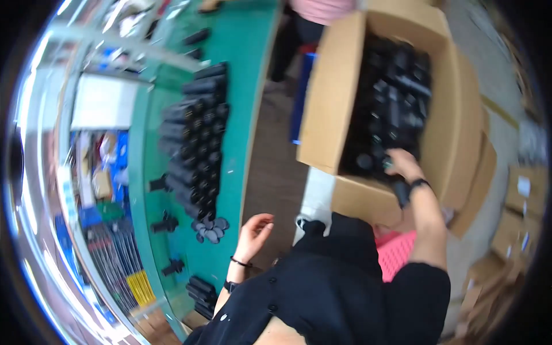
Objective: The person assembles components by picking up a cylindrical tube and a cap, pressing the cap into the top of the tube, and placing the unit on the table. They repeat this process, occasionally retrieving more parts from a cardboard box.
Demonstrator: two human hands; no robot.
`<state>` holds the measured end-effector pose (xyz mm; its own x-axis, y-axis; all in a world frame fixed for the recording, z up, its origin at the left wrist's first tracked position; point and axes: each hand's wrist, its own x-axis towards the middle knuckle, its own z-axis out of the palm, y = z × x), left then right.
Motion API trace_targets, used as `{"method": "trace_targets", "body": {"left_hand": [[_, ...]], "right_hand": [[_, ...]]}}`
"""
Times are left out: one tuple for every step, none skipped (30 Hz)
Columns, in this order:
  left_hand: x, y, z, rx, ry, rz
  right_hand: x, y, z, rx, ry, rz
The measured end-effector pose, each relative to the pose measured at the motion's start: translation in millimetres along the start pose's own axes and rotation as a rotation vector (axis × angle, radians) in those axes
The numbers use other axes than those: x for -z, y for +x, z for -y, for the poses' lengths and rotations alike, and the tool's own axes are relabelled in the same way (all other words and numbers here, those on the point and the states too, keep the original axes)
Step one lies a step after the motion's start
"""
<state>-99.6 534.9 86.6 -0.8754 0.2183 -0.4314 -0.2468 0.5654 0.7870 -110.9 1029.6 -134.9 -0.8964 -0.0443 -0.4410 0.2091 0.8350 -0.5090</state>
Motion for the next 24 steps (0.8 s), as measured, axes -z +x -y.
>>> {"method": "trace_targets", "body": {"left_hand": [[5.6, -6.3, 4.6, -0.02, 0.015, -0.03], [8.0, -8.4, 8.3, -0.016, -0.018, -0.023], [11.2, -14.1, 16.0, -0.001, -0.052, -0.038], [13.4, -18.4, 22.4, -0.018, -0.083, -0.049], [16.5, -24.4, 25.5, -0.002, -0.123, -0.064], [20.2, -30.6, 31.0, -0.012, -0.144, -0.073], [23.2, -36.2, 39.4, -0.028, -0.169, -0.075], [25.3, -43.8, 51.4, -0.055, -0.198, -0.092], [27.5, -51.0, 63.3, -0.085, -0.228, -0.109], [30.4, -58.0, 74.6, -0.149, -0.28, -0.081], [32.3, -66.4, 88.1, -0.169, -0.329, -0.051], [38.1, -79.4, 92.4, -0.191, -0.377, -0.041], [46.9, -92.2, 94.4, -0.22, -0.422, -0.025], [55.8, -108.9, 96.2, -0.199, -0.583, 0.021], [62.9, -127.9, 103.0, -0.204, -0.608, -0.036], [68.5, -147.8, 111.9, -0.243, -0.796, -0.058], [74.3, -167.6, 120.9, -0.288, -0.981, -0.08], [84.2, -190.6, 131.8, -0.337, -1.024, -0.119], [92.9, -215.2, 136.7, -0.267, -1.098, -0.279], [100.4, -235.0, 153.3, -0.23, -1.209, -0.41], [106.1, -252.4, 172.6, -0.19, -1.32, -0.536], [114.1, -268.8, 190.8, -0.243, -1.362, -0.652], [121.5, -288.2, 207.8, -0.282, -1.396, -0.748], [130.4, -309.0, 224.7, -0.283, -1.368, -0.842]], "right_hand": [[27.5, -11.9, 13.3, -0.078, 0.171, -0.062], [45.8, -24.9, 1.3, -0.152, 0.129, -0.126], [80.0, -34.5, 32.5, -0.166, 0.116, -0.16], [93.7, -45.8, 24.8, -0.177, 0.304, -0.236], [113.5, -55.5, 42.7, 0.021, 0.24, -0.342], [130.7, -64.6, 64.2, -0.04, 0.634, -0.234], [135.7, -70.4, 68.4, 0.131, 0.672, -0.285], [138.3, -76.8, 107.8, 0.14, 0.814, -0.304], [133.9, -82.9, 145.5, 0.228, 0.893, -0.337], [127.8, -88.3, 181.3, 0.261, 0.925, -0.27], [108.1, -91.3, 217.8, 0.328, 1.002, -0.31], [85.0, -92.9, 257.0, 0.374, 1.138, -0.193], [59.2, -98.1, 301.1, 0.392, 1.241, -0.101], [25.4, -96.9, 326.1, 0.386, 1.293, -0.004], [-9.7, -101.6, 366.1, 0.372, 1.374, 0.062], [-41.1, -103.8, 398.7, 0.451, 1.419, 0.216], [-67.8, -104.9, 436.9, 0.499, 1.405, 0.383], [-97.1, -109.1, 473.5, 0.47, 1.378, 0.485], [-125.6, -115.5, 503.9, 0.501, 1.399, 0.568], [-148.7, -126.1, 534.1, 0.479, 1.397, 0.636], [-167.6, -139.1, 563.0, 0.467, 1.38, 0.688], [-186.7, -145.1, 581.5, 0.478, 1.309, 0.778], [-206.9, -150.1, 597.5, 0.487, 1.237, 0.865], [-228.6, -154.9, 613.6, 0.495, 1.175, 0.938]]}}
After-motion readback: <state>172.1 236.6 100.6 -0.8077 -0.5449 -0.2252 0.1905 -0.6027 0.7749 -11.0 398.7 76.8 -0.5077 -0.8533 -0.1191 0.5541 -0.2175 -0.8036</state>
